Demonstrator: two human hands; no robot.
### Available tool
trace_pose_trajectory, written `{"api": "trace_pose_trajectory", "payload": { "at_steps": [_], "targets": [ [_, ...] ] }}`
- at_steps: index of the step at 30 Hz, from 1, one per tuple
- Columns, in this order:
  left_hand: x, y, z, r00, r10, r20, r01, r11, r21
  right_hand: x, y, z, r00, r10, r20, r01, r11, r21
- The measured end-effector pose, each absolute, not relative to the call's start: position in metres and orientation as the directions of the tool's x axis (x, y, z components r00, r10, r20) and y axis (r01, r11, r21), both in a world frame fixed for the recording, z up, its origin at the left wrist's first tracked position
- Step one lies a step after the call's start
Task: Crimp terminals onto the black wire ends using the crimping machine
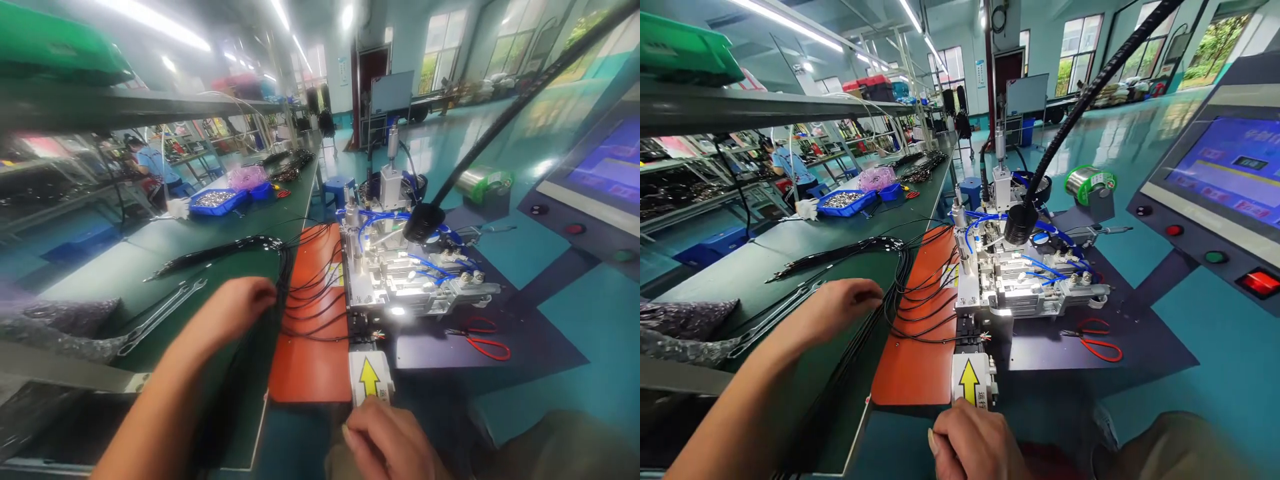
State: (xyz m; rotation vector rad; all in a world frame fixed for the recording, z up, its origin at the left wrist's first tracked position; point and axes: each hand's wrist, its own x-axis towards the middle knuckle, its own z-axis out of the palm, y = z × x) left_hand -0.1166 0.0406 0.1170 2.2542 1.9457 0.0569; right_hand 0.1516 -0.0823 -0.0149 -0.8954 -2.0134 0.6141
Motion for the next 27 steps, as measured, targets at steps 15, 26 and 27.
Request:
{"api": "trace_pose_trajectory", "payload": {
  "at_steps": [15, 26, 27],
  "targets": [
    [-0.167, 0.076, 0.056, -0.047, 0.925, -0.377, 0.999, 0.037, -0.033, 0.144, -0.067, -0.028, -0.516, 0.708, 0.481, 0.325, 0.682, -0.655],
    [-0.177, 0.078, 0.059, -0.054, 0.895, -0.442, 0.988, 0.112, 0.107, 0.151, -0.067, -0.023, -0.574, 0.688, 0.445, 0.315, 0.686, -0.656],
    [-0.18, 0.075, 0.063, -0.056, 0.897, -0.439, 0.983, 0.127, 0.135, 0.151, -0.067, -0.024, -0.58, 0.679, 0.45, 0.311, 0.695, -0.649]
  ]
}}
